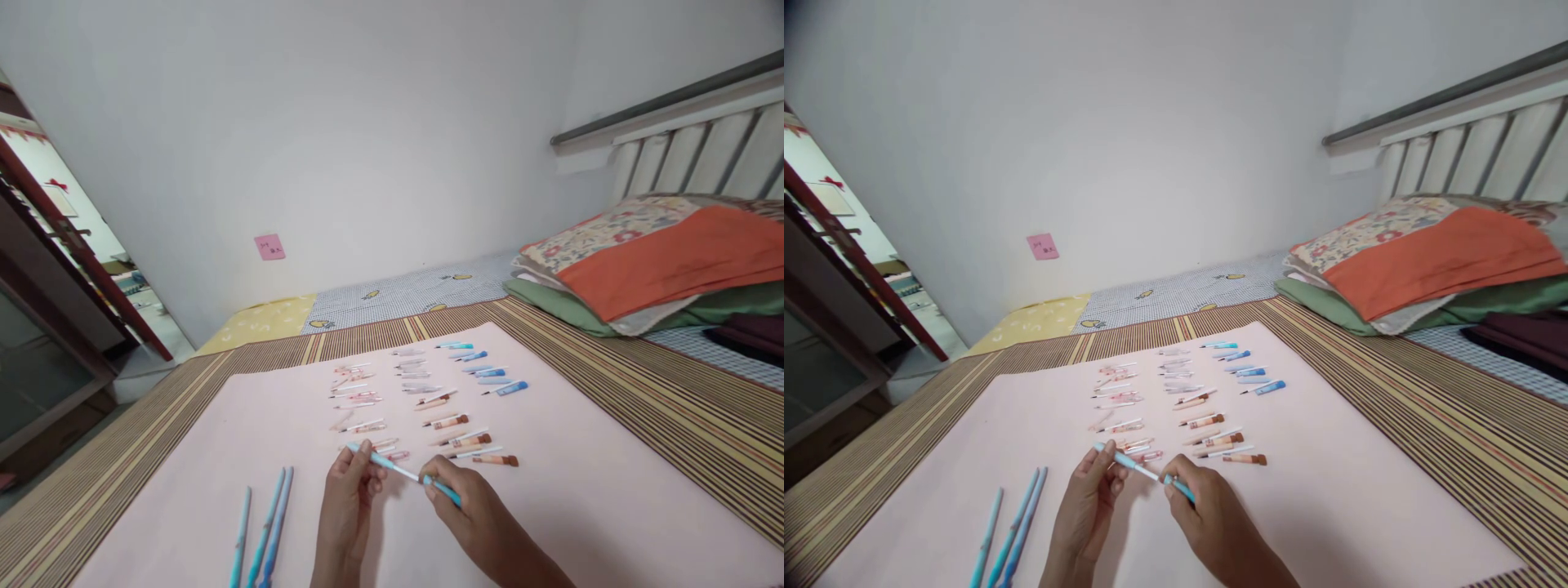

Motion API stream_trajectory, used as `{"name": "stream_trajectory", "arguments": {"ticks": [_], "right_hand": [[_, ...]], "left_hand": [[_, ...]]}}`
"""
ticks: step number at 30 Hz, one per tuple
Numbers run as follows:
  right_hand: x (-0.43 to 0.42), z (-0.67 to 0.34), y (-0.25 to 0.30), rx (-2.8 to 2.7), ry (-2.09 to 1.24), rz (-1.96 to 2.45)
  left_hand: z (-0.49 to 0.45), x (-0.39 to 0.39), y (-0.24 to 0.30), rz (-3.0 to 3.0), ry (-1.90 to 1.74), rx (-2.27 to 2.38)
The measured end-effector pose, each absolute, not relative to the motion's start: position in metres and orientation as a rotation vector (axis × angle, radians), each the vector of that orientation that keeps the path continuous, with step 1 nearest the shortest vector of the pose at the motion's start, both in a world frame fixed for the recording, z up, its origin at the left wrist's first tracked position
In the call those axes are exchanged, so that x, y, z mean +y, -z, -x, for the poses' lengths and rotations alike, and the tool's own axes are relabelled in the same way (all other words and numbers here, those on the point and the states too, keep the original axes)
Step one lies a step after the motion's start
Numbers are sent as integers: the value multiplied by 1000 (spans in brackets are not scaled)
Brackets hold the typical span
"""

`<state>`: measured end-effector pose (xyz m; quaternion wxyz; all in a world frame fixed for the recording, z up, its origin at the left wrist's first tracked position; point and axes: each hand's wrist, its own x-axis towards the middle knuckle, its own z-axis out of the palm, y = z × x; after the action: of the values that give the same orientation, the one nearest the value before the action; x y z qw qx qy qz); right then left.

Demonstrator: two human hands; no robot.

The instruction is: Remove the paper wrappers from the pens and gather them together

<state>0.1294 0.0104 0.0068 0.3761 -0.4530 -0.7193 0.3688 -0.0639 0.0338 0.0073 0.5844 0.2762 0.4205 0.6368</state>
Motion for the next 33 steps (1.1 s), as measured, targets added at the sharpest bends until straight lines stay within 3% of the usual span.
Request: {"name": "stream_trajectory", "arguments": {"ticks": [9,18,33], "right_hand": [[13,-120,-9,-1649,-1117,1101],[18,-114,-6,-1642,-940,1168],[20,-124,-4,-1607,-934,1155]], "left_hand": [[56,32,-10,-645,-1455,965],[56,35,-9,-529,-1515,984],[61,35,-23,-217,-1615,907]]}}
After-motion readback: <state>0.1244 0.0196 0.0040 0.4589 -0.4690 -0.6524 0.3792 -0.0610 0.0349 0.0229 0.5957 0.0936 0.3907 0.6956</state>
